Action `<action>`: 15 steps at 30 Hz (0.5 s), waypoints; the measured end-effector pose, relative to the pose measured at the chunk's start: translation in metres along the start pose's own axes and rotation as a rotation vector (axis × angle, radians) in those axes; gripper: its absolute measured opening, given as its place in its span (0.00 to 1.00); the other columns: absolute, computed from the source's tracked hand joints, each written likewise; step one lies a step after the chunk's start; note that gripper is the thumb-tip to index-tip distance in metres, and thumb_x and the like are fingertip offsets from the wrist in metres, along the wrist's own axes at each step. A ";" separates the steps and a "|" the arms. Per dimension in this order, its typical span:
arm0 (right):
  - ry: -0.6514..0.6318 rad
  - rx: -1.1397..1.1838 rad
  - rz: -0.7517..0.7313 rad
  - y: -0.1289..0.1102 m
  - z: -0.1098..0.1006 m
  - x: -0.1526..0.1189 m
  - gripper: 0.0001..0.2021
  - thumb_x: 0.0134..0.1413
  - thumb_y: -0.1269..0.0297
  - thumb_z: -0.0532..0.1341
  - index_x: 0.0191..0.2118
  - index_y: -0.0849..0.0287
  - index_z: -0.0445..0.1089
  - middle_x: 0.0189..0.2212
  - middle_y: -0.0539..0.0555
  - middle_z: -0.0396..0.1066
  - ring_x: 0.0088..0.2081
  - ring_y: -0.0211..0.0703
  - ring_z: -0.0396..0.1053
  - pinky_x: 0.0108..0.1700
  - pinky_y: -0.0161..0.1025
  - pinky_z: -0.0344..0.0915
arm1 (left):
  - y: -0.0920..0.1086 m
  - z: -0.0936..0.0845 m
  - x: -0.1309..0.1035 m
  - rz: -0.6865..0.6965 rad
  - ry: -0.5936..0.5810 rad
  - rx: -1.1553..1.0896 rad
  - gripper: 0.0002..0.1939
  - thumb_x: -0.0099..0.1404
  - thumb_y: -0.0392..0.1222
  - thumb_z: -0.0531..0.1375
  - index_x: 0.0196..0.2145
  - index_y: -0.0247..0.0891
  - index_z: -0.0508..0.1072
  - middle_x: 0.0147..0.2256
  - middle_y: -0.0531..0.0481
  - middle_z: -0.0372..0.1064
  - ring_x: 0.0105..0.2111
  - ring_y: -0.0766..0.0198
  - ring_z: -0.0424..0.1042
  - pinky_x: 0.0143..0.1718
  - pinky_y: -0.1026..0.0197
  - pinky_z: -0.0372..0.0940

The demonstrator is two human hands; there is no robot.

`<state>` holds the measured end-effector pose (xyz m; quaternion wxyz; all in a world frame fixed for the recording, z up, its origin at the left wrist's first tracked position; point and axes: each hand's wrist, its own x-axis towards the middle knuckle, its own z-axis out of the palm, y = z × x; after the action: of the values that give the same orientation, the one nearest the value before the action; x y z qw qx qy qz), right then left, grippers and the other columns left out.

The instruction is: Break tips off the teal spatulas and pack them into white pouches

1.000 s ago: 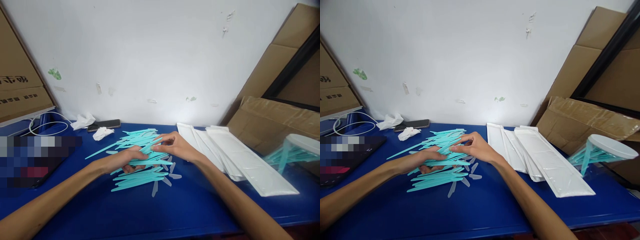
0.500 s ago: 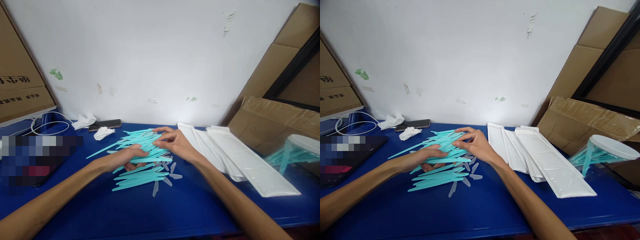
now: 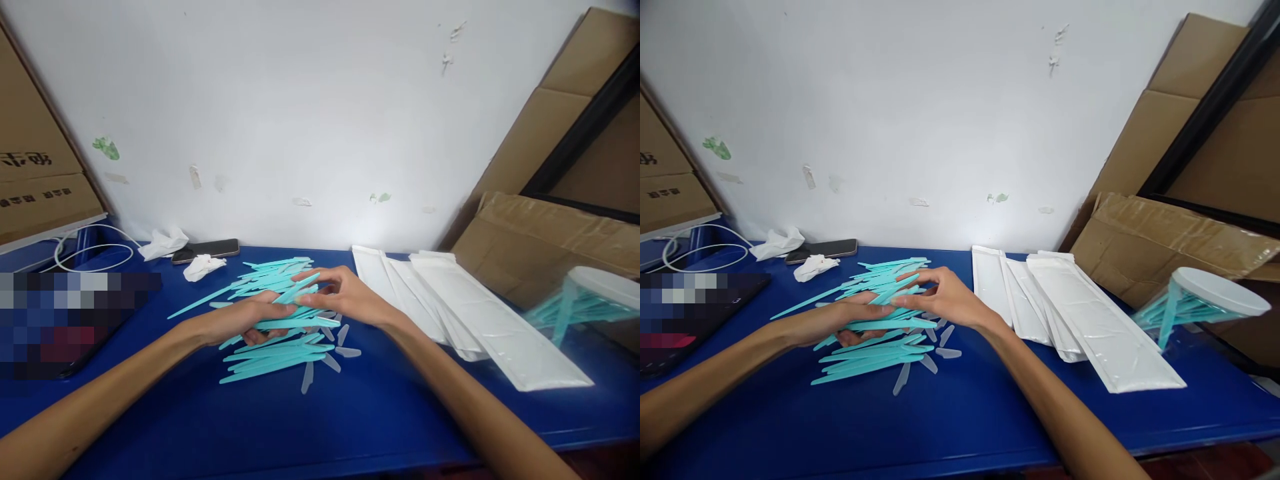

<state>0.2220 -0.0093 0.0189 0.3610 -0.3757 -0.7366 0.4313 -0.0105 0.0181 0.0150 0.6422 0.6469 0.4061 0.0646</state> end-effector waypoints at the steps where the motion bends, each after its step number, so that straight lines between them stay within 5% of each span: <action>1: 0.012 -0.011 -0.006 0.000 0.002 0.001 0.14 0.52 0.53 0.69 0.44 0.50 0.79 0.52 0.52 0.74 0.44 0.47 0.74 0.40 0.40 0.70 | -0.001 0.000 0.000 -0.011 -0.003 0.006 0.23 0.60 0.63 0.62 0.39 0.44 0.62 0.31 0.56 0.54 0.28 0.65 0.58 0.24 0.64 0.47; 5: 0.036 -0.022 -0.020 0.001 0.002 0.001 0.10 0.53 0.55 0.69 0.38 0.52 0.82 0.53 0.53 0.74 0.45 0.47 0.74 0.39 0.39 0.69 | 0.000 -0.001 -0.001 -0.016 -0.002 0.104 0.26 0.61 0.66 0.59 0.45 0.43 0.64 0.39 0.51 0.59 0.42 0.57 0.68 0.27 0.64 0.55; 10: 0.040 -0.013 -0.008 -0.002 -0.005 0.000 0.09 0.51 0.56 0.70 0.36 0.53 0.82 0.52 0.54 0.75 0.52 0.50 0.71 0.44 0.39 0.69 | 0.006 0.001 -0.006 -0.063 0.041 0.197 0.33 0.60 0.71 0.57 0.51 0.43 0.62 0.57 0.44 0.55 0.55 0.49 0.66 0.40 0.61 0.63; 15: 0.078 -0.004 0.024 -0.001 -0.011 0.000 0.12 0.49 0.53 0.70 0.36 0.55 0.81 0.49 0.57 0.76 0.50 0.51 0.73 0.45 0.42 0.71 | 0.006 0.001 -0.006 -0.081 0.058 0.161 0.32 0.58 0.69 0.60 0.47 0.42 0.63 0.53 0.44 0.58 0.55 0.46 0.67 0.34 0.63 0.61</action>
<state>0.2313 -0.0055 0.0235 0.3835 -0.4016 -0.7182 0.4192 -0.0108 0.0143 0.0228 0.5783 0.6774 0.4541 0.0244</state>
